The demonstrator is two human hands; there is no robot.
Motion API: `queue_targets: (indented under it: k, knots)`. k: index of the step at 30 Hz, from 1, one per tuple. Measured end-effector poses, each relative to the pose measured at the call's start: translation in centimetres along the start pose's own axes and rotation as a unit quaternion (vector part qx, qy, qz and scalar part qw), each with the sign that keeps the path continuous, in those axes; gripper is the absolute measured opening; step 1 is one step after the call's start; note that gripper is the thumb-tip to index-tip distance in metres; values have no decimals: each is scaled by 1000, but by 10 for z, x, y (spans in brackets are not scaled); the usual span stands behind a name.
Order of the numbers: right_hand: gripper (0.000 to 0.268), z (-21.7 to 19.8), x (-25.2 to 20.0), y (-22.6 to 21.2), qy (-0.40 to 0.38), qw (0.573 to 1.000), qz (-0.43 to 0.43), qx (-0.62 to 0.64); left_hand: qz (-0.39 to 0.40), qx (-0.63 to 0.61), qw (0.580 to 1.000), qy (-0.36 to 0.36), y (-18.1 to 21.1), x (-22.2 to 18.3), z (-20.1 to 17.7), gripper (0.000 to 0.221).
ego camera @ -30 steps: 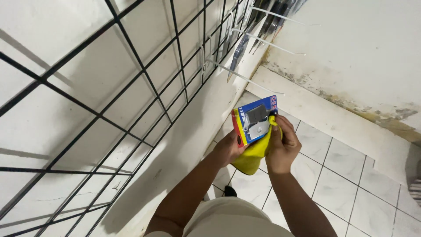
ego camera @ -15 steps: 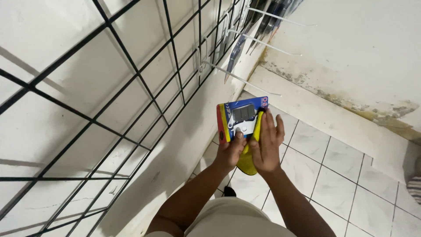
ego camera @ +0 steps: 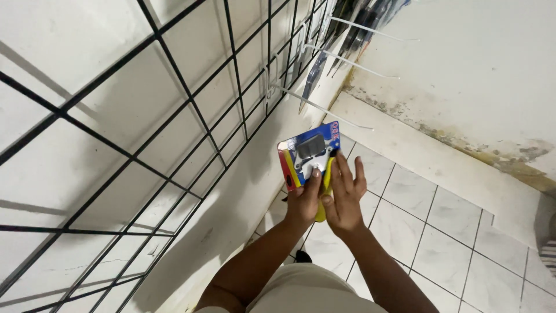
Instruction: Clean and organize packaged automotive brake pads on a wire display rack.
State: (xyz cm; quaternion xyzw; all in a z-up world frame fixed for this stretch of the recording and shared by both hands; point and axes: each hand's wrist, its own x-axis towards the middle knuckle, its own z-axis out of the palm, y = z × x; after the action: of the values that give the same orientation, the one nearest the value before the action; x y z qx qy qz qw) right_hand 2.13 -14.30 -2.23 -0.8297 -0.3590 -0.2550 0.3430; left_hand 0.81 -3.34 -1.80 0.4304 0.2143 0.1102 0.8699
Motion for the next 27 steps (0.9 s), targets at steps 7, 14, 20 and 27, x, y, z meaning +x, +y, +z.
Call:
queue_targets:
  k: [7,14,20,27]
  knots:
    - [81,-15,16,-9,-11,998,61,-5,208,-56,970,-115,-31,-8,1,24]
    - [82,-10,-3,-6,-20,999,41,4,177,9,980,-92,-17,-17,0,36]
    - [86,-25,10,-19,-10,998,61,25,164,93,977,-97,13,-30,3,39]
    - [87,-11,-7,-19,-49,997,49,41,7,45,998,-46,11,-22,7,51]
